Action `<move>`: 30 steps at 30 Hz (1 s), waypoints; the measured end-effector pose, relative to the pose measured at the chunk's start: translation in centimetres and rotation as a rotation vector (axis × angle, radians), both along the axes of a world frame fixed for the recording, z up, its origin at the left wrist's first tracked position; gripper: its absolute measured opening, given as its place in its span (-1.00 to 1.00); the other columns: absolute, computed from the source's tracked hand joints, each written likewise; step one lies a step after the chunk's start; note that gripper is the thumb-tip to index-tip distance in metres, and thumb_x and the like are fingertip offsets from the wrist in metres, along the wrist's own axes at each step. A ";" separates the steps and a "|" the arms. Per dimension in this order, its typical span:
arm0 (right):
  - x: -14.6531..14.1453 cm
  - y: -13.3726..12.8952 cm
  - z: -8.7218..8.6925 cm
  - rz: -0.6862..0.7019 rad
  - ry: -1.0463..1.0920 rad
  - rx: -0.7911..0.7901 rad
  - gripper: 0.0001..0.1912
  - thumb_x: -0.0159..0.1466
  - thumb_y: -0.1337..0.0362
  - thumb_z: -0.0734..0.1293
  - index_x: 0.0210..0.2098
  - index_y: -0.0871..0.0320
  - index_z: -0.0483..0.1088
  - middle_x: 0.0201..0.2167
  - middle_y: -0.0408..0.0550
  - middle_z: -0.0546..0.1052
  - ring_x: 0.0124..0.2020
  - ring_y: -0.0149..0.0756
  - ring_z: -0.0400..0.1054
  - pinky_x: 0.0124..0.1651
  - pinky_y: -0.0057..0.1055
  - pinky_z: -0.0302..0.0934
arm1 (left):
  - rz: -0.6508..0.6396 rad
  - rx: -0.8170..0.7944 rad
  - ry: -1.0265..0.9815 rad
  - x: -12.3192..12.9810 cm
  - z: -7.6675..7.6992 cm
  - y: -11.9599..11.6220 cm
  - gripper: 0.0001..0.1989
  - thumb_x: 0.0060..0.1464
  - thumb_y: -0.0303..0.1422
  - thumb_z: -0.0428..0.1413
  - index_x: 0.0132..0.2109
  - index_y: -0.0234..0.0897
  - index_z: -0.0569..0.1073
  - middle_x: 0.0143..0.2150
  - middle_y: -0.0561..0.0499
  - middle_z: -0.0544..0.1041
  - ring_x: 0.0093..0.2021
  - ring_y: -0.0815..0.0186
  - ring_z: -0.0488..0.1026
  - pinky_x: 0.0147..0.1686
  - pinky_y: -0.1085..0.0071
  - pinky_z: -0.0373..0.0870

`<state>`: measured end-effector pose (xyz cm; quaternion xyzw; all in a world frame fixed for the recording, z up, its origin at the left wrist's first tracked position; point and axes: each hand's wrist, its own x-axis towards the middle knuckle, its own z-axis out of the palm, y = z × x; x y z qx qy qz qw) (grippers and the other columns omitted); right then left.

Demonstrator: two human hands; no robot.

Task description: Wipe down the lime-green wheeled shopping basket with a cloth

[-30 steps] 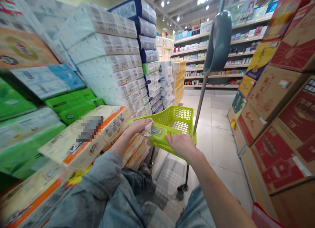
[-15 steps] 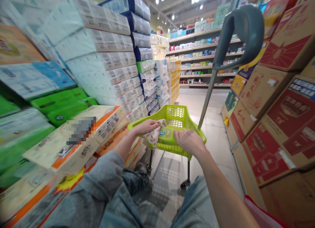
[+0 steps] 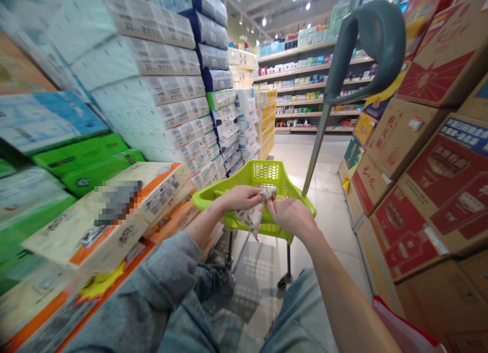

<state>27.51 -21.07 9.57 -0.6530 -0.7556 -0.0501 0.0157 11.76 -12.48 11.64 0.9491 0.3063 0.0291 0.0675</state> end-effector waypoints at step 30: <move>0.5 0.9 -0.2 -0.089 0.049 -0.053 -0.27 0.32 0.03 -0.19 -0.40 0.21 0.50 -0.37 0.11 0.55 -0.31 -0.18 0.45 -0.29 -0.33 0.20 | 0.138 0.489 -0.101 -16.2 -4.2 -2.6 -0.60 0.09 -0.18 0.03 0.03 -0.27 0.32 0.00 -0.14 0.43 0.05 0.18 0.32 0.14 0.14 0.14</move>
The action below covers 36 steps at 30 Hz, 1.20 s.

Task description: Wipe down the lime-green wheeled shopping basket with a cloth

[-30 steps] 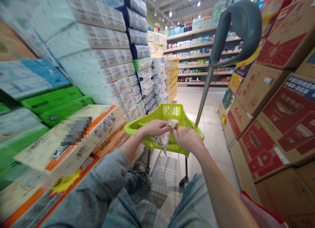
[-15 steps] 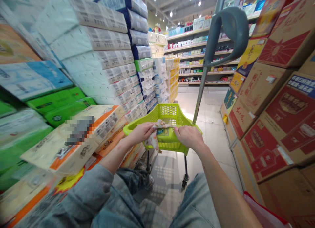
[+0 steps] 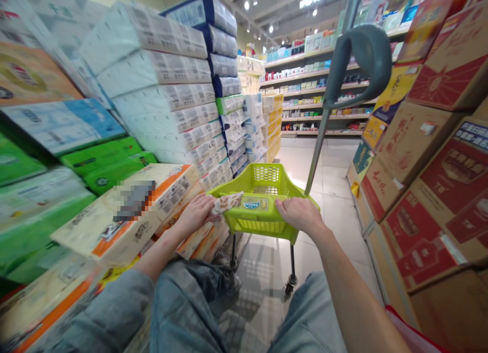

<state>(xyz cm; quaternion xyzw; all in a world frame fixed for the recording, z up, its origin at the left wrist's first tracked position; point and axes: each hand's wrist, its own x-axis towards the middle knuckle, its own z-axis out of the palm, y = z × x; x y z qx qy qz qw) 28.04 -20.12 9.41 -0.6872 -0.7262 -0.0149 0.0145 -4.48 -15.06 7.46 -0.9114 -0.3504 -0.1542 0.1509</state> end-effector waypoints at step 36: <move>5.6 2.2 -0.4 -0.169 0.058 0.063 -0.46 0.22 0.05 -0.02 -0.34 0.10 0.53 -0.31 0.00 0.55 -0.31 -0.19 0.40 -0.42 -0.42 0.06 | 0.098 -0.463 0.321 7.7 4.2 2.7 -0.59 -0.29 0.06 0.12 -0.43 -0.19 0.52 -0.54 0.04 0.45 -0.52 0.32 0.37 -0.53 0.48 0.14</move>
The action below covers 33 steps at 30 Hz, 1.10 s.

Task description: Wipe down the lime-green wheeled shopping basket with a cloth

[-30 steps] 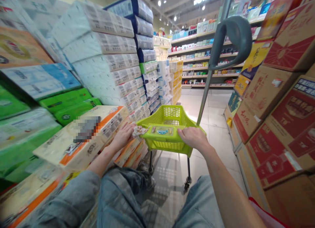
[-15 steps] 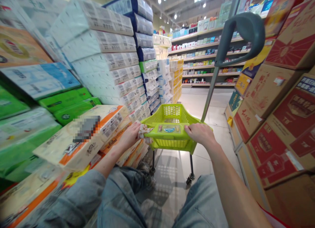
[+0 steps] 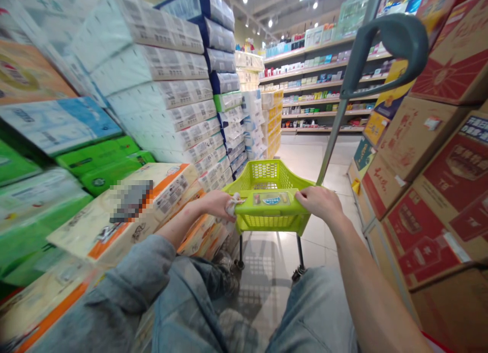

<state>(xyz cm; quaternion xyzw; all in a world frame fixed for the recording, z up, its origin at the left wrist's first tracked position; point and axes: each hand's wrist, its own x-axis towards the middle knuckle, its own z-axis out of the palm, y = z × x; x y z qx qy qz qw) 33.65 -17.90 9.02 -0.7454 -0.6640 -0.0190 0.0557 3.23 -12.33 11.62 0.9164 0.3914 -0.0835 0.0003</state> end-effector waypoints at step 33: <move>-3.2 1.6 -0.3 0.191 0.074 0.213 -0.41 0.31 -0.07 -0.09 -0.28 0.11 0.44 -0.25 -0.02 0.51 -0.18 -0.26 0.36 -0.24 -0.41 0.11 | 0.009 0.701 -0.625 4.0 -8.4 -5.8 -0.55 0.10 -0.30 -0.01 0.14 -0.30 0.25 -0.01 -0.17 0.37 0.03 0.12 0.25 0.10 0.14 0.04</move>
